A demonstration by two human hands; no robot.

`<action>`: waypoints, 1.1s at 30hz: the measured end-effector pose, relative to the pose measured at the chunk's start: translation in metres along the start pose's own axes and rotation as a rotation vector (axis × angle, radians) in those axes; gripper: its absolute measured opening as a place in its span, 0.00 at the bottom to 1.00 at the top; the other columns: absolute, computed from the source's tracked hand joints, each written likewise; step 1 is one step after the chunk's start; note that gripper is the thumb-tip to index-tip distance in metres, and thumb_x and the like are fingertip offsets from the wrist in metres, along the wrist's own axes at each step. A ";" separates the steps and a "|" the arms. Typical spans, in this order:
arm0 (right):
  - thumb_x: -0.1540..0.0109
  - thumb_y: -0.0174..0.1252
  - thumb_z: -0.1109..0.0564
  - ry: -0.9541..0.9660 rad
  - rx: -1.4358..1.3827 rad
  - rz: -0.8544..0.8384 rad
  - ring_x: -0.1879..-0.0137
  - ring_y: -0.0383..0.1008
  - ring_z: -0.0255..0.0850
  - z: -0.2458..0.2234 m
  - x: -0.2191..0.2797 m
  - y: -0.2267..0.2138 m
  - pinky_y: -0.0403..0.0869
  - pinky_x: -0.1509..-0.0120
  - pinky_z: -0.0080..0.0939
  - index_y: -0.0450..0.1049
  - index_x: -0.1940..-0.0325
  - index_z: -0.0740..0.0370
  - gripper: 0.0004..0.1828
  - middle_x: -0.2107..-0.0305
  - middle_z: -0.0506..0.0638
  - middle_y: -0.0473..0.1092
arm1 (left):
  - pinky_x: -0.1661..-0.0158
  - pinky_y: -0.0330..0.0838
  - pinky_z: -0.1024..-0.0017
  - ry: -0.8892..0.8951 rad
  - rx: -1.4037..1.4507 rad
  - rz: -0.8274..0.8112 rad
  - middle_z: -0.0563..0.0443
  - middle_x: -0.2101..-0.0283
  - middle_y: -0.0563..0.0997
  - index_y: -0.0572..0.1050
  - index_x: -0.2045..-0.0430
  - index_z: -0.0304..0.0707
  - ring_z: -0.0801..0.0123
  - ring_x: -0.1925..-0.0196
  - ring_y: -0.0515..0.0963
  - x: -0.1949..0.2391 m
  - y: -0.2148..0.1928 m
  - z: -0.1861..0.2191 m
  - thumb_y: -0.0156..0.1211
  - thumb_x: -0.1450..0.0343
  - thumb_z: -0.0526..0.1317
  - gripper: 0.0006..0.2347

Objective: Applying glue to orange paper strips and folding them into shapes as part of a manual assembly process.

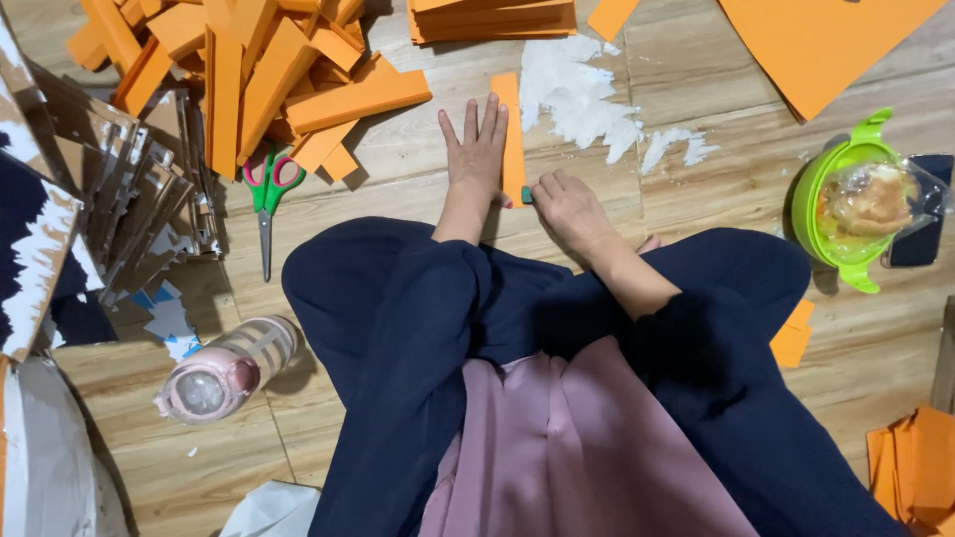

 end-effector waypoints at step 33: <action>0.45 0.59 0.54 0.637 -0.109 -0.209 0.57 0.69 0.55 0.144 0.019 0.026 0.68 0.54 0.54 0.68 0.53 0.59 0.18 0.69 0.55 0.67 | 0.60 0.61 0.59 -0.282 0.420 0.332 0.45 0.49 0.58 0.52 0.43 0.31 0.55 0.55 0.63 0.063 -0.007 0.028 0.60 0.43 0.50 0.37</action>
Point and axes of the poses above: each hand's wrist, its own x-axis away from the middle knuckle, its own y-axis out of the palm, z = x × y, the point moved 6 cm from there along -x, towards the middle knuckle
